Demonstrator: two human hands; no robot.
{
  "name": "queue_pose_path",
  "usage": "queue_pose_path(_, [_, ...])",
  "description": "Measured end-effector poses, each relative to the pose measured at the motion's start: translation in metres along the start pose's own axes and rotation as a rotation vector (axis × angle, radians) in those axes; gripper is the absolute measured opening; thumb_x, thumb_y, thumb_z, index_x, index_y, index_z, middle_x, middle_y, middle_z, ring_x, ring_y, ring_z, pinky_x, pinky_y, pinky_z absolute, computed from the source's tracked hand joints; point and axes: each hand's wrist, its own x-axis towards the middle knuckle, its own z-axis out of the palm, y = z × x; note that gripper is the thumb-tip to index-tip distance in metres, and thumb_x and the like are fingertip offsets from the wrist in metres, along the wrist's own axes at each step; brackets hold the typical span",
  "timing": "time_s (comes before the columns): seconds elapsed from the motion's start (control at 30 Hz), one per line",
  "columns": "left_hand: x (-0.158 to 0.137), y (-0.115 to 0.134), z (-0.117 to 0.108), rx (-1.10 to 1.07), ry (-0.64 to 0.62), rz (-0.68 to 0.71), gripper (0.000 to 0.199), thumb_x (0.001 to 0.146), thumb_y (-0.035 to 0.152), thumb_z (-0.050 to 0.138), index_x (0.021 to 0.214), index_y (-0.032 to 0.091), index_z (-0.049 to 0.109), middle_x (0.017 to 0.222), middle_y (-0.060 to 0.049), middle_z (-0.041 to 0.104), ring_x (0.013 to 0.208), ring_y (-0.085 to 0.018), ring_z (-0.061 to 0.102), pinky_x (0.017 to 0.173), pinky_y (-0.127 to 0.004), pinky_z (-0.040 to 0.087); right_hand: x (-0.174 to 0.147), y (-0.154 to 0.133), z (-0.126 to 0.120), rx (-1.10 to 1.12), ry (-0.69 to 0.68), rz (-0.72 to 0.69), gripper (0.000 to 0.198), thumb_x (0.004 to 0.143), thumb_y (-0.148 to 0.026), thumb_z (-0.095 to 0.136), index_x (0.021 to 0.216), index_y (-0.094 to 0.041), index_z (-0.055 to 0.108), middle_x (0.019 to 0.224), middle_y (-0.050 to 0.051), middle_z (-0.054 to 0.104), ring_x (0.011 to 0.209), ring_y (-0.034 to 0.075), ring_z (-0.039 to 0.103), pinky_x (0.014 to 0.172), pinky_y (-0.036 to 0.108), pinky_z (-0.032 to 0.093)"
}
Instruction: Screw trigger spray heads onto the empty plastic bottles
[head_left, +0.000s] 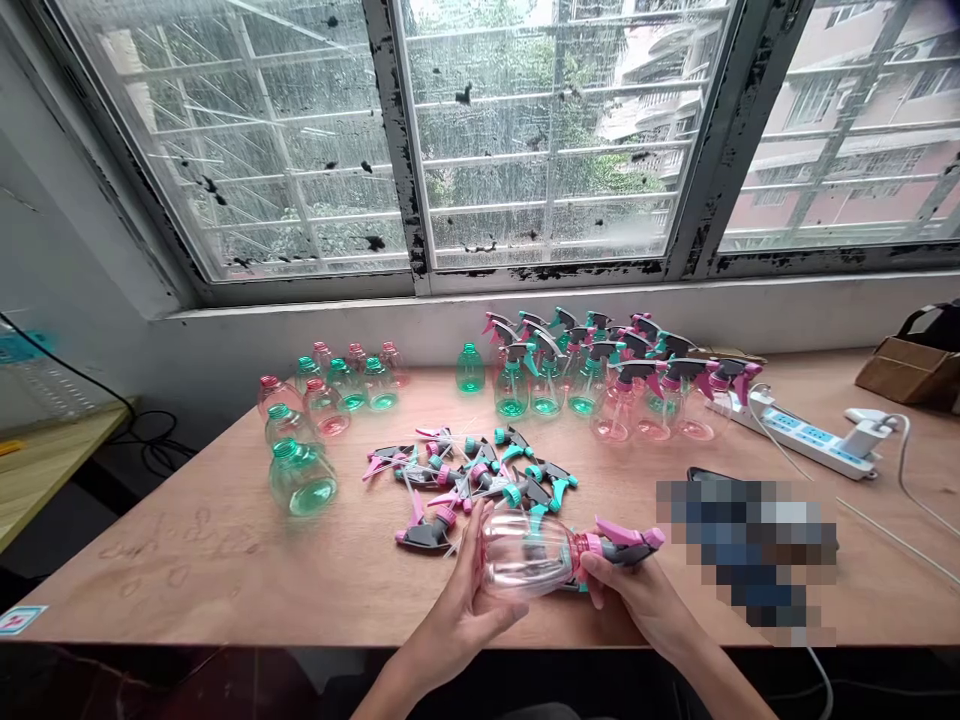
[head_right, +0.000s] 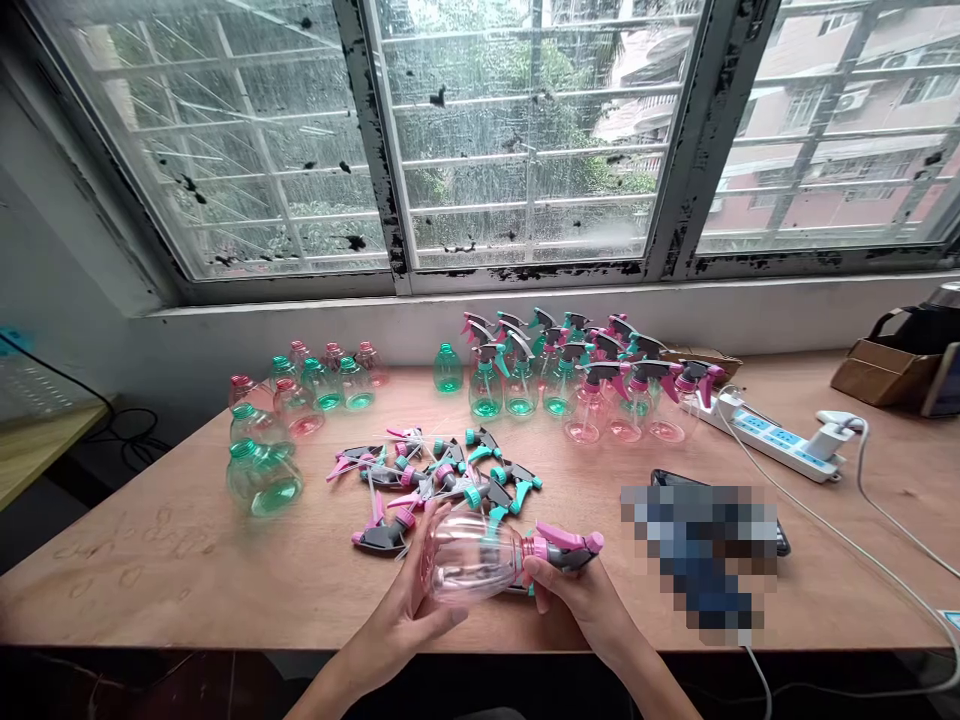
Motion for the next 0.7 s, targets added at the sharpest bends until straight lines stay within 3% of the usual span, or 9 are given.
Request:
queue_pose_path(0.13, [0.0006, -0.0004, 0.0003, 0.034, 0.021, 0.019, 0.102, 0.089, 0.027, 0.075, 0.158, 0.048, 0.003, 0.173, 0.001, 0.002, 0.158, -0.031, 0.007, 0.127, -0.052, 0.011, -0.0002, 0.0003, -0.0002, -0.006, -0.016, 0.003, 0.034, 0.090, -0.049, 0.070, 0.075, -0.019, 0.071, 0.061, 0.000, 0.065, 0.058, 0.017, 0.054, 0.068, 0.034, 0.039])
queue_pose_path(0.37, [0.0008, -0.0023, -0.0018, -0.049, 0.006, -0.038, 0.096, 0.090, 0.034, 0.073, 0.161, 0.037, 0.007, 0.171, -0.007, 0.013, 0.156, -0.038, 0.015, 0.125, -0.055, 0.022, 0.0008, -0.0032, 0.0003, -0.024, -0.045, -0.010, 0.032, 0.090, -0.046, 0.071, 0.074, -0.018, 0.072, 0.058, -0.001, 0.062, 0.061, 0.017, 0.054, 0.069, 0.033, 0.038])
queue_pose_path(0.57, [0.0010, 0.0000, -0.0003, 0.025, 0.027, 0.013, 0.101, 0.088, 0.027, 0.076, 0.159, 0.045, 0.006, 0.172, -0.001, 0.009, 0.158, -0.032, 0.008, 0.127, -0.052, 0.012, 0.0004, 0.0048, -0.0028, -0.002, -0.033, -0.006, 0.033, 0.091, -0.047, 0.069, 0.076, -0.019, 0.072, 0.059, -0.001, 0.063, 0.058, 0.016, 0.053, 0.068, 0.033, 0.037])
queue_pose_path(0.7, [0.0009, -0.0012, -0.0003, -0.039, 0.007, -0.010, 0.107, 0.084, 0.030, 0.080, 0.160, 0.040, 0.005, 0.172, -0.004, 0.010, 0.158, -0.033, 0.007, 0.127, -0.053, 0.012, -0.0003, 0.0045, -0.0027, 0.011, -0.032, -0.004, 0.031, 0.091, -0.046, 0.070, 0.076, -0.019, 0.072, 0.061, -0.001, 0.064, 0.058, 0.016, 0.053, 0.067, 0.034, 0.038])
